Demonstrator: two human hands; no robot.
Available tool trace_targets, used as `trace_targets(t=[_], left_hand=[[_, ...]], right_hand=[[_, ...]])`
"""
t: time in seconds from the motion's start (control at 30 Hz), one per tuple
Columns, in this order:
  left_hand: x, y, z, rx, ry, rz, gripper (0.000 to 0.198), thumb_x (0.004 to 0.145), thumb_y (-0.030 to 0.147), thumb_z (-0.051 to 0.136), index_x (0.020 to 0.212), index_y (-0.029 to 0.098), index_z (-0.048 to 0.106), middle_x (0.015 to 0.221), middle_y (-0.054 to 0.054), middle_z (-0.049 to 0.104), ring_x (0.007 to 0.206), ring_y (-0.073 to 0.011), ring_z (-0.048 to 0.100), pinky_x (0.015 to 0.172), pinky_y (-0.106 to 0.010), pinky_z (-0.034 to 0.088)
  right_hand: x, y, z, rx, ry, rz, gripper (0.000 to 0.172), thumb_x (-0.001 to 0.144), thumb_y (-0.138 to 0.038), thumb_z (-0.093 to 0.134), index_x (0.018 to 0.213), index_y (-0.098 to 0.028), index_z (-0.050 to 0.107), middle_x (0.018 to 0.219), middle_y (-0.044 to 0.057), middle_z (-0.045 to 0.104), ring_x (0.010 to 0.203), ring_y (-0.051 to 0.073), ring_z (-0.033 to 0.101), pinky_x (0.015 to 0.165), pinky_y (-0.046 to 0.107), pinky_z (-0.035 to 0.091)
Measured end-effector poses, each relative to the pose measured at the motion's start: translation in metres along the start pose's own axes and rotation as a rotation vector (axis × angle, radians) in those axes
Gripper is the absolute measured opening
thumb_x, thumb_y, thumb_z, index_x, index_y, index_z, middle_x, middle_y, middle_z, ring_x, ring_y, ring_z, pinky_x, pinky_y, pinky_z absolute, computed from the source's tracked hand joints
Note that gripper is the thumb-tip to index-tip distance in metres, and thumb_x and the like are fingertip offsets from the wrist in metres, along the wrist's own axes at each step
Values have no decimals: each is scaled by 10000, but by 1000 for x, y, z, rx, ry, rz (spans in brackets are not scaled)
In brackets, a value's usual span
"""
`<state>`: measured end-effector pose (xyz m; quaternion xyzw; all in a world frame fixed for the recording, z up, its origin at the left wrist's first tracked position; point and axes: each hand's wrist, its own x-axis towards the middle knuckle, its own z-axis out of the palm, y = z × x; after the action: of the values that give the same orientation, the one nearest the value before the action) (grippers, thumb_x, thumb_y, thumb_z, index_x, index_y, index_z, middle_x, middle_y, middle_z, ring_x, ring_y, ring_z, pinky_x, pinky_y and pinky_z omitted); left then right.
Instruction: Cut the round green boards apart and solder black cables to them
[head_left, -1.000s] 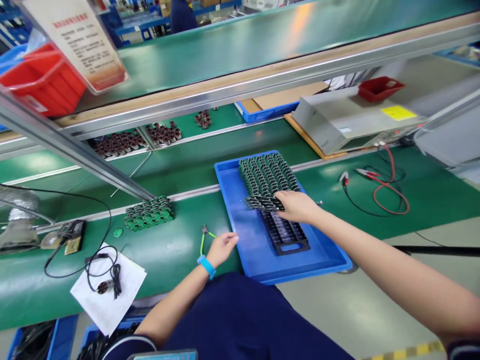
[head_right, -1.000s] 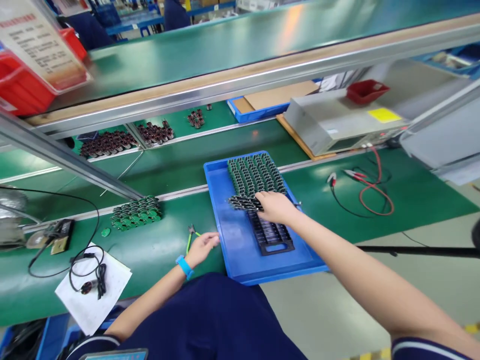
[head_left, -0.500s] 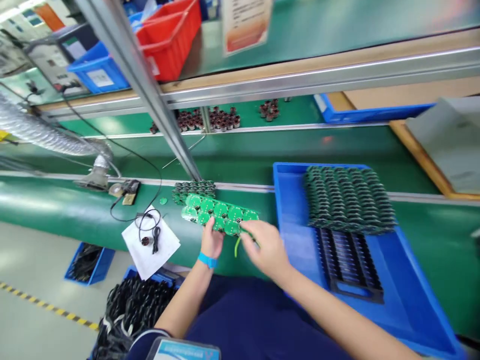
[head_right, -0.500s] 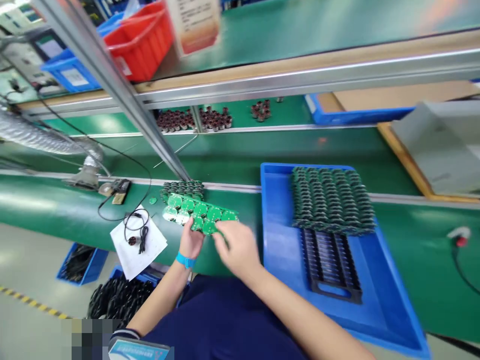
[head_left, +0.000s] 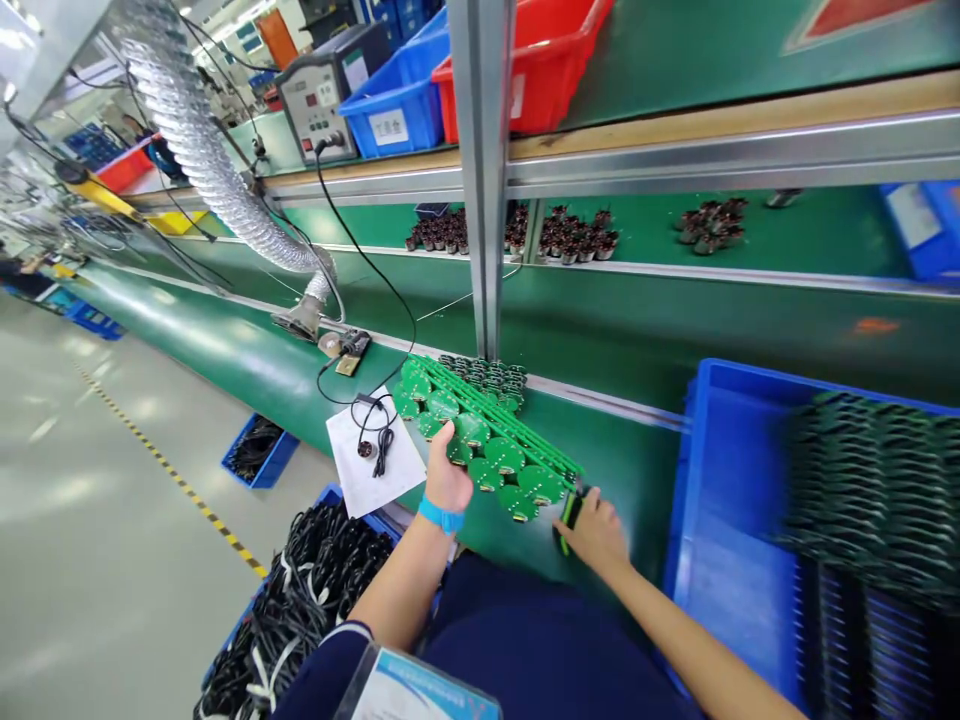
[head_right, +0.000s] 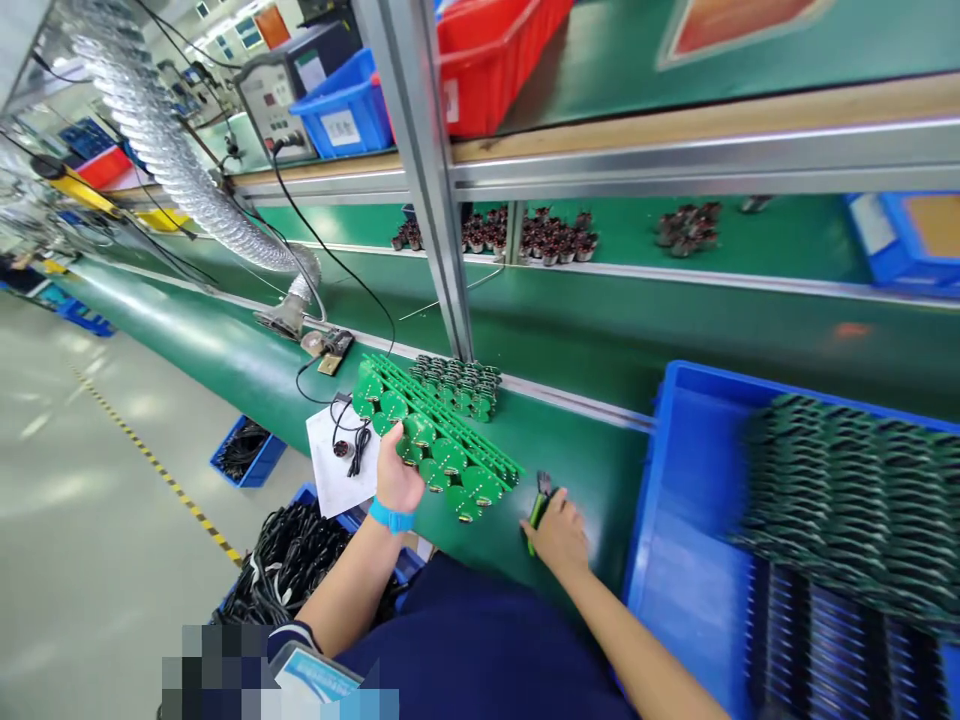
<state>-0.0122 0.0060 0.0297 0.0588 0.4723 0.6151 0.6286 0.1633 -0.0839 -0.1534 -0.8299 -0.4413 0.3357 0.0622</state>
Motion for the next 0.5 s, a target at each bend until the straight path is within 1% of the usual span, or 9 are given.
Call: trace_targets(t=[0.07,0.1,0.13,0.17,0.2,0.27,0.3,0.37,0.5], left_hand=[[-3,2,5,-23,-4,-5,330,605,321,717,904,205,639,846,18,682,781,-167,646,886,-340,464],[-4,3,8,-17,-27,1,368,608,301,725,951,211,627,889,12,681,832,-178,645,897,-342,458],[-6,4,10,10,-48,22,418,612,280,734,1005,220,606,947,3,677,895,-190,637,909,-345,451],[-7,5,13,42,-71,52,474,616,260,744,1059,231,578,1014,-7,665,958,-200,621,922,-349,443],[-9,5,15,75,-96,86,524,622,245,753,1104,242,545,1073,-18,648,1007,-206,602,935,-354,434],[-14,5,18,143,-138,142,572,633,231,763,1140,245,498,1127,-38,626,1049,-211,581,951,-365,420],[-16,5,20,175,-153,158,571,637,230,766,1136,239,487,1124,-46,626,1049,-213,579,954,-369,416],[-21,5,22,226,-179,178,558,640,227,768,1117,232,479,1110,-52,629,1044,-215,580,957,-371,412],[-30,8,27,280,-218,169,570,631,217,774,1115,229,473,1133,-59,616,1054,-222,572,966,-374,403]], right_hand=[[7,16,-12,94,-24,-16,679,605,-351,559,1184,-6,476,1166,273,480,1162,407,410,948,523,331],[9,23,-18,147,-46,-10,572,585,-357,555,1061,-40,553,1072,250,541,1111,401,458,933,512,354],[12,29,-25,207,-74,1,466,577,-376,542,938,-86,593,961,217,588,1038,390,511,901,506,387],[13,33,-32,276,-104,12,384,584,-404,521,841,-129,597,856,183,613,950,371,559,850,498,426],[12,36,-39,353,-136,20,340,601,-432,491,785,-162,584,778,155,622,860,345,592,791,486,462],[9,38,-55,520,-197,19,330,645,-469,429,780,-199,561,720,120,635,739,296,621,702,455,506],[5,38,-64,597,-225,10,341,663,-480,412,813,-210,557,733,109,644,728,279,629,687,442,518],[-3,34,-84,723,-279,-13,367,693,-495,411,908,-231,550,790,89,658,765,259,644,688,431,534],[-21,22,-122,1073,-459,2,390,749,-465,467,1085,-272,512,916,66,665,834,255,652,725,467,533]])
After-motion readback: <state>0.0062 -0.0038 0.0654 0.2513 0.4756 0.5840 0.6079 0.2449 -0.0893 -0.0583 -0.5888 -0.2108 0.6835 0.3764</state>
